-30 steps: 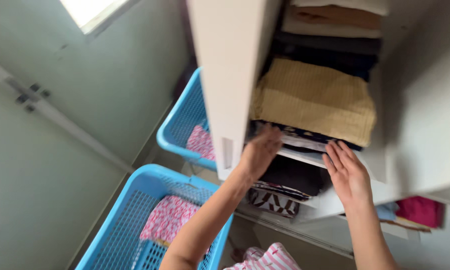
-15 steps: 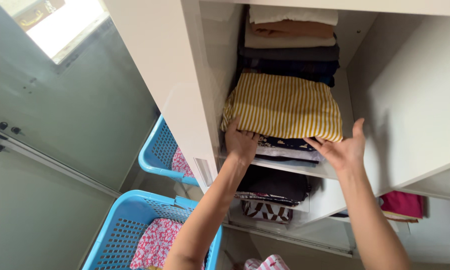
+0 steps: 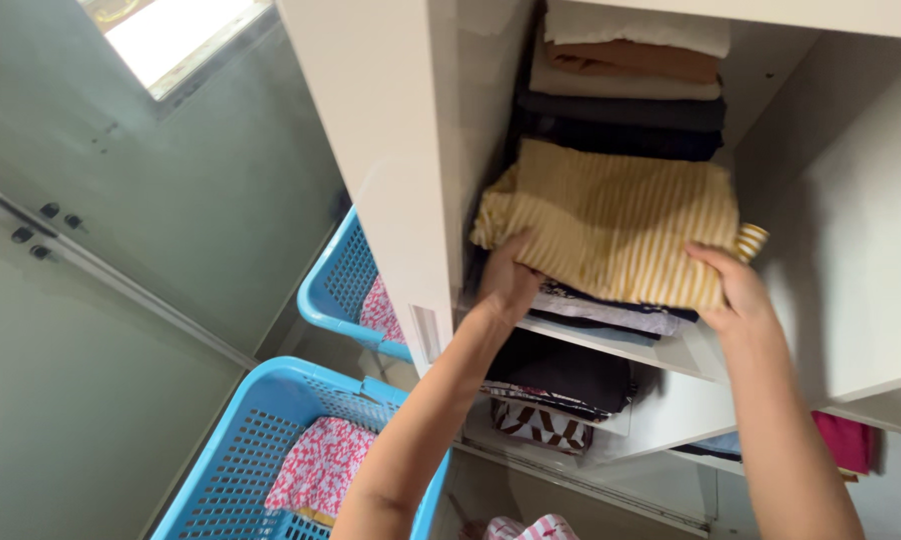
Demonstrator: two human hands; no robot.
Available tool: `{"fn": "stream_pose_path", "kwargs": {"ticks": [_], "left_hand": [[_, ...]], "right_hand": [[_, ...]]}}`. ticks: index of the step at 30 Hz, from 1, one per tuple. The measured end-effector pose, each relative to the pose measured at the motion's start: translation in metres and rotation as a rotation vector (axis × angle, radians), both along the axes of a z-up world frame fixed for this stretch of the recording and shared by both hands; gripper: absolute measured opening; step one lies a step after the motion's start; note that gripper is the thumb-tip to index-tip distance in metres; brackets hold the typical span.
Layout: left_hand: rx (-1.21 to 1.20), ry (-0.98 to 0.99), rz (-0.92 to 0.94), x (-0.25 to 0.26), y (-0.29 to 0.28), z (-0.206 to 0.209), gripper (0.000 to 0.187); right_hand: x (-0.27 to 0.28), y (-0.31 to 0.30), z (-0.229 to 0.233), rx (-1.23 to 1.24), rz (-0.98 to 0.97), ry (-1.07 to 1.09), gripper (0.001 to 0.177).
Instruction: The person removes folded clothes from a white wardrobe shelf and places them into two blue laundry baskets. The person handles various garments including patterned shirts, solid-colored tops, and pants, moving them one by one from the shelf to the baskets.
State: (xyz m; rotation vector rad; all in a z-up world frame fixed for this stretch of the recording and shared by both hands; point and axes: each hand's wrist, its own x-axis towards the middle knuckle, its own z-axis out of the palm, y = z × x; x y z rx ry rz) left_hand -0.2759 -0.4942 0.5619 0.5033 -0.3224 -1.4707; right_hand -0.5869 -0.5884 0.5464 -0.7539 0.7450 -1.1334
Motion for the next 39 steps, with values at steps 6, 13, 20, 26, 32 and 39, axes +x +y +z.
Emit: {"fn": "stream_pose_path", "kwargs": {"ticks": [6,13,20,26,32,39], "left_hand": [[-0.054,-0.107,-0.279,-0.012,0.100,0.010,0.062],[-0.087,0.444,-0.508,0.068,0.245,-0.047,0.095],[0.325,-0.532,-0.199,0.185,0.328,-0.105,0.066],[0.438,-1.170,0.107,0.303,0.367,-0.177,0.051],[0.931,-1.702,0.112,0.364,0.358,-0.260,0.050],[1.000,-1.776,0.080,0.363,0.344,-0.393,0.056]], "right_hand": [[-0.043,0.110,0.031,-0.127,-0.036,0.347,0.058],[-0.062,0.217,-0.012,0.184,0.214,0.369,0.069],[0.110,0.265,-0.085,0.073,0.615,0.253,0.057],[0.262,0.324,-0.238,0.394,0.463,0.199,0.041],[0.364,0.360,-0.370,0.568,0.429,0.224,0.040],[0.423,0.384,-0.412,0.584,0.217,0.454,0.078]]}}
